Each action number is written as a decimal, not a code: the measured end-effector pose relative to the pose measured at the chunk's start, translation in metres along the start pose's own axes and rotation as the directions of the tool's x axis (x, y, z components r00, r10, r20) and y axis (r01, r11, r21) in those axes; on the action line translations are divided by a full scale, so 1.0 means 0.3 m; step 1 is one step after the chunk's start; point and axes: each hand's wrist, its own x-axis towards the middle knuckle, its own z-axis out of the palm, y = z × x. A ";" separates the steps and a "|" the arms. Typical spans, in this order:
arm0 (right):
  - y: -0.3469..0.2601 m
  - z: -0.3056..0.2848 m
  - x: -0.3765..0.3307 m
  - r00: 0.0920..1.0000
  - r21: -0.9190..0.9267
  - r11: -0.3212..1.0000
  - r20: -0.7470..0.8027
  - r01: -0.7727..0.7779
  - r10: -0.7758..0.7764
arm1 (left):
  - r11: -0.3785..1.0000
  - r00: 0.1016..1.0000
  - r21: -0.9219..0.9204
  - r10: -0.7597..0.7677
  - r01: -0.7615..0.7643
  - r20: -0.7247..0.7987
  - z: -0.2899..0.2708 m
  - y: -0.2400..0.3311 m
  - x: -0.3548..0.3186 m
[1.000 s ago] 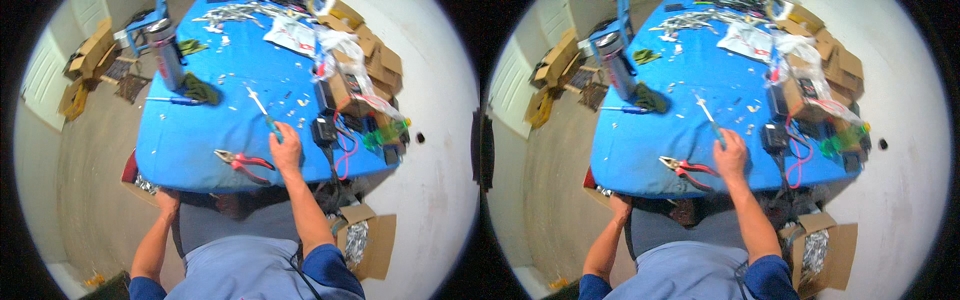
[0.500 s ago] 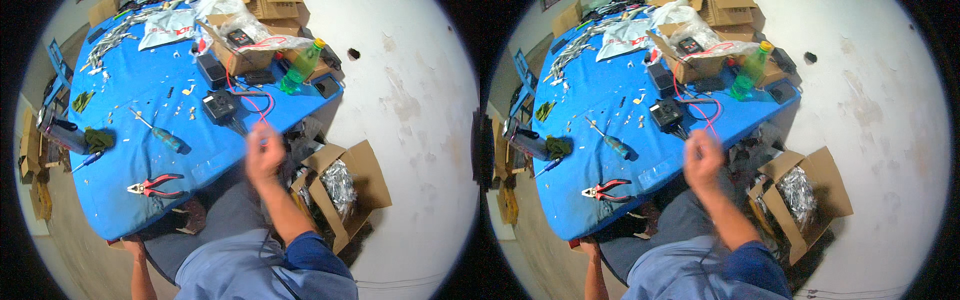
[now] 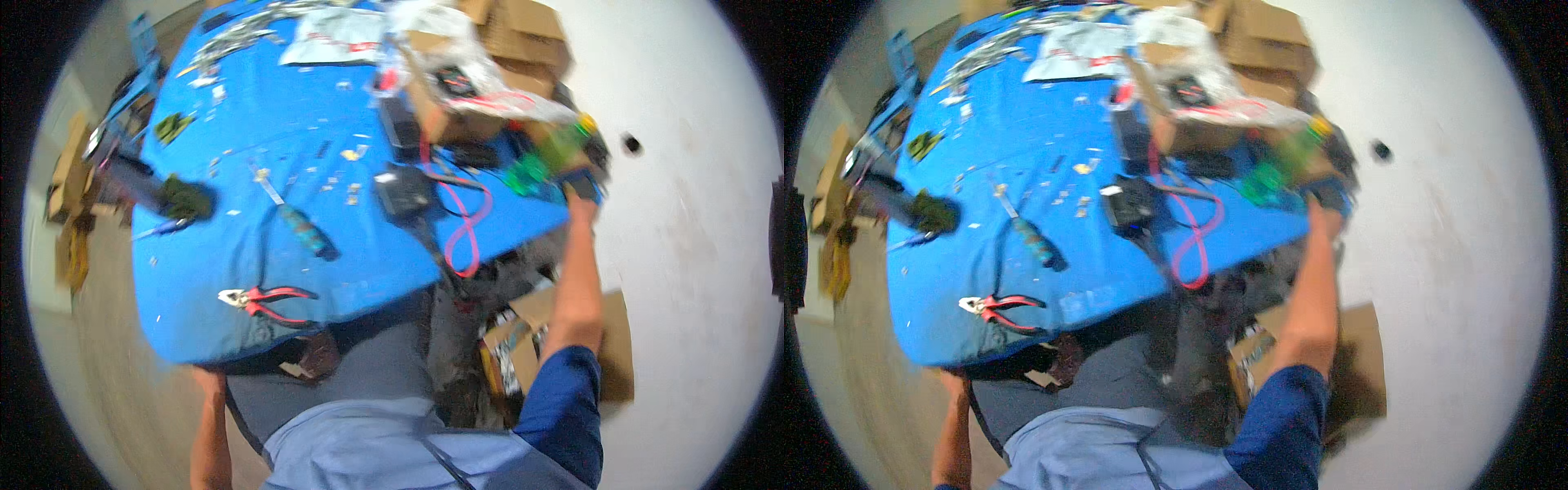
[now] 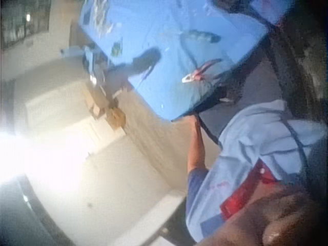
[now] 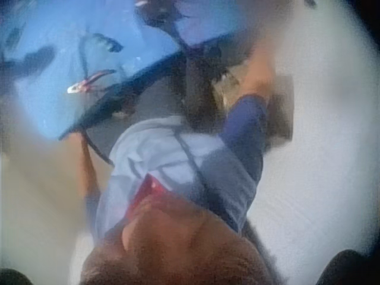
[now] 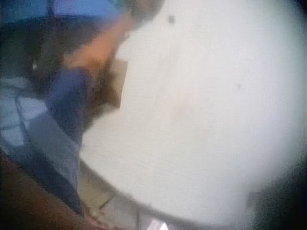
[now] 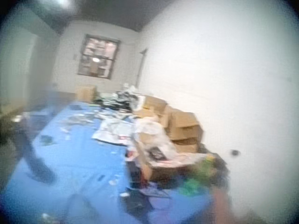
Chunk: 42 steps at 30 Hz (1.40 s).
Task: The person uses a screwdriver and pliers to pry apart and remove components from a white plastic electrical housing while holding it.
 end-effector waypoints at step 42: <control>0.510 0.138 -1.117 0.967 0.417 0.883 0.220 -0.214 0.130 | 0.989 0.990 0.103 -0.114 0.106 0.077 -0.018 -0.054 0.024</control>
